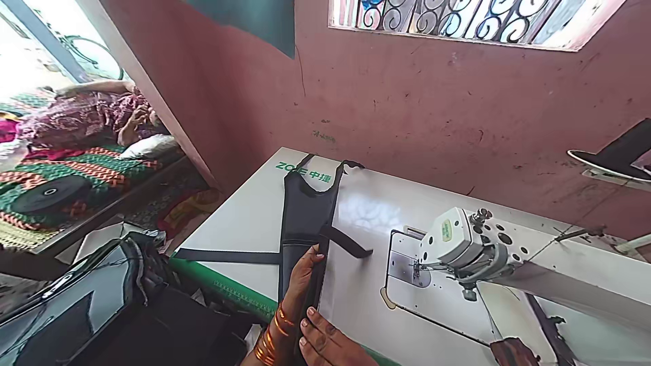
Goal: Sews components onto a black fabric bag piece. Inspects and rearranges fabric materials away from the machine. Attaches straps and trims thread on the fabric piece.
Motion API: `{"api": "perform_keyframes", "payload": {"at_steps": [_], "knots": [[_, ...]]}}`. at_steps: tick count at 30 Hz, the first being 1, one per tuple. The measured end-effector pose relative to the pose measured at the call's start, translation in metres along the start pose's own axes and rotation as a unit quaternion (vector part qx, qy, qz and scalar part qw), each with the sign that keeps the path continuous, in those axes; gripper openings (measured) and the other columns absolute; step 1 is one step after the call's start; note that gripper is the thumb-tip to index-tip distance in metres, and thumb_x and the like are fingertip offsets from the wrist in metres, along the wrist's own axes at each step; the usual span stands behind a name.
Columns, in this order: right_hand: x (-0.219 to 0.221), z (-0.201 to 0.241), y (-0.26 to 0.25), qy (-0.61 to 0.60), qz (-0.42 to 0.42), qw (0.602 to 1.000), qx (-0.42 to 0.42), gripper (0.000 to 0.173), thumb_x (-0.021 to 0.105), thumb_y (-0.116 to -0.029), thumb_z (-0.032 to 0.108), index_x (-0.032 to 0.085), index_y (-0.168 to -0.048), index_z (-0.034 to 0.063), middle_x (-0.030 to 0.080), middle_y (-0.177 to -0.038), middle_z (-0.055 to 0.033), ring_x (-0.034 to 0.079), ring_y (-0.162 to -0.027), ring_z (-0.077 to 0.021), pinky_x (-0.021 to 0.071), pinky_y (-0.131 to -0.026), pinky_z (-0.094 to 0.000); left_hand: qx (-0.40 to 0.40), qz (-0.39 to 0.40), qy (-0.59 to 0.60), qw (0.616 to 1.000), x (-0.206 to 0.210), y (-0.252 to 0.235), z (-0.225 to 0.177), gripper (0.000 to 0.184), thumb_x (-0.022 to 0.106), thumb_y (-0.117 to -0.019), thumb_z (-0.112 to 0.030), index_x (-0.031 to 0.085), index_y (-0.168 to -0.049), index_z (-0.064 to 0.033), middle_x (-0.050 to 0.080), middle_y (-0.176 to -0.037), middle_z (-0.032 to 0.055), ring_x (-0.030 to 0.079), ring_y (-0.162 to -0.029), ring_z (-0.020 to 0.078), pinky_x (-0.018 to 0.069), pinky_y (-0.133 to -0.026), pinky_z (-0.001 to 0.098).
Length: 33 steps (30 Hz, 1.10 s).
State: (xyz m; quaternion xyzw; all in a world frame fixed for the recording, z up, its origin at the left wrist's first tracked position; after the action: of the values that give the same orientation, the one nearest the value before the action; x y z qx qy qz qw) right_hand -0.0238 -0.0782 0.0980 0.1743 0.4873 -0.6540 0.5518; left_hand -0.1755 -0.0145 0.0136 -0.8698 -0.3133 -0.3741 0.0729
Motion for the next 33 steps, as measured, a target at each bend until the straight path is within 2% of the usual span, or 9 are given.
{"api": "perform_keyframes", "payload": {"at_steps": [17, 20, 22, 24, 25, 27, 29, 31, 33], "knots": [[0.001, -0.003, 0.003, -0.026, -0.009, 1.0, 0.0, 0.035, 0.053, -0.1048, 0.017, 0.068, -0.122, -0.0102, 0.065, -0.131, -0.0274, 0.055, -0.136, -0.0407, 0.0404, -0.118, -0.041, 0.012, 0.024, 0.009, 1.0, 0.005, 0.001, -0.002, 0.031, 0.033, -0.1029, -0.003, 0.063, -0.109, -0.0043, 0.075, -0.09, 0.0043, 0.072, -0.081, 0.009, 0.0608, -0.076, 0.0261], [-0.016, -0.011, 0.001, -0.111, -0.081, 0.99, 0.024, 0.03, 0.056, -0.1042, 0.015, 0.072, -0.113, -0.0091, 0.069, -0.124, -0.0253, 0.06, -0.13, -0.0356, 0.0441, -0.115, -0.0398, 0.014, 0.031, 0.015, 0.999, 0.007, 0.002, -0.002, 0.03, 0.032, -0.1029, -0.003, 0.062, -0.108, -0.0046, 0.074, -0.088, 0.004, 0.073, -0.08, 0.009, 0.061, -0.074, 0.026], [-0.037, -0.033, -0.001, -0.14, -0.16, 0.975, 0.068, 0.029, 0.059, -0.1037, 0.019, 0.073, -0.108, -0.0055, 0.071, -0.12, -0.0208, 0.065, -0.123, -0.0249, 0.0503, -0.109, -0.0345, 0.016, 0.03, 0.032, 0.999, 0.009, 0.003, -0.001, 0.029, 0.035, -0.1021, -0.003, 0.063, -0.107, -0.0045, 0.075, -0.087, 0.0045, 0.073, -0.079, 0.0097, 0.0615, -0.073, 0.0268], [-0.053, -0.068, -0.006, -0.111, -0.195, 0.965, 0.133, 0.032, 0.058, -0.1036, 0.024, 0.072, -0.114, -0.0025, 0.068, -0.126, -0.0183, 0.063, -0.122, -0.0217, 0.0529, -0.103, -0.0329, 0.014, 0.027, 0.055, 0.998, 0.012, 0.005, 0.001, 0.027, 0.037, -0.1006, -0.002, 0.064, -0.106, -0.004, 0.074, -0.087, 0.0058, 0.073, -0.078, 0.0107, 0.0615, -0.072, 0.0274], [-0.061, -0.087, -0.011, -0.09, -0.196, 0.961, 0.171, 0.034, 0.056, -0.1018, 0.02, 0.07, -0.12, -0.0044, 0.066, -0.131, -0.021, 0.062, -0.125, -0.0269, 0.0527, -0.104, -0.0376, 0.015, 0.028, 0.058, 0.998, 0.012, 0.006, 0.001, 0.027, 0.037, -0.1006, -0.001, 0.064, -0.106, -0.0035, 0.074, -0.087, 0.006, 0.072, -0.078, 0.0108, 0.0615, -0.073, 0.0276], [-0.079, -0.118, -0.034, -0.062, -0.182, 0.959, 0.207, 0.043, 0.054, -0.0988, 0.01, 0.059, -0.138, -0.0078, 0.056, -0.144, -0.0273, 0.054, -0.136, -0.0392, 0.045, -0.112, -0.0484, 0.016, 0.039, 0.055, 0.998, 0.014, 0.005, 0.0, 0.029, 0.035, -0.1006, 0.0, 0.062, -0.111, -0.0023, 0.074, -0.091, 0.0065, 0.073, -0.082, 0.0108, 0.0616, -0.076, 0.0278], [-0.091, -0.127, -0.071, -0.06, -0.162, 0.974, 0.15, 0.049, 0.051, -0.0986, 0.007, 0.051, -0.145, -0.0082, 0.046, -0.153, -0.0287, 0.042, -0.145, -0.0415, 0.0337, -0.121, -0.0508, -0.004, 0.052, 0.067, 0.996, 0.017, 0.008, 0.003, 0.032, 0.035, -0.1006, -0.002, 0.062, -0.116, -0.0025, 0.075, -0.095, 0.0071, 0.074, -0.086, 0.0113, 0.062, -0.079, 0.0287], [-0.072, -0.122, -0.105, -0.078, -0.058, 0.99, 0.101, 0.046, 0.048, -0.1037, 0.012, 0.052, -0.144, -0.0091, 0.048, -0.153, -0.0262, 0.04, -0.148, -0.0377, 0.027, -0.124, -0.0523, -0.02, 0.065, 0.077, 0.995, 0.016, 0.012, 0.009, 0.032, 0.038, -0.1012, -0.007, 0.067, -0.112, -0.0075, 0.076, -0.095, 0.0049, 0.073, -0.088, 0.01, 0.0615, -0.081, 0.0285], [-0.031, -0.104, -0.123, -0.032, 0.08, 0.994, 0.07, 0.04, 0.046, -0.1064, 0.014, 0.06, -0.137, -0.0087, 0.056, -0.147, -0.0239, 0.048, -0.143, -0.0369, 0.0244, -0.123, -0.0582, 0.001, 0.062, 0.058, 0.996, 0.012, 0.023, 0.004, 0.033, 0.04, -0.1058, -0.013, 0.072, -0.1, -0.0147, 0.076, -0.09, -0.0012, 0.072, -0.087, 0.0055, 0.0599, -0.083, 0.0261]]}}
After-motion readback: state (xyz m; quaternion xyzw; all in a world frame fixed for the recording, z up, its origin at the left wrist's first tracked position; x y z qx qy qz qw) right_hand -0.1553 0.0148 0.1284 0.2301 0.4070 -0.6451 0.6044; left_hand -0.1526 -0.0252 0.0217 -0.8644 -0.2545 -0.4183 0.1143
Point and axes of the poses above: each hand's wrist, its own y-axis away from the middle knuckle, its own x-axis out of the palm, z = x × y, the point moved 9 cm from there along -y, towards the middle knuckle
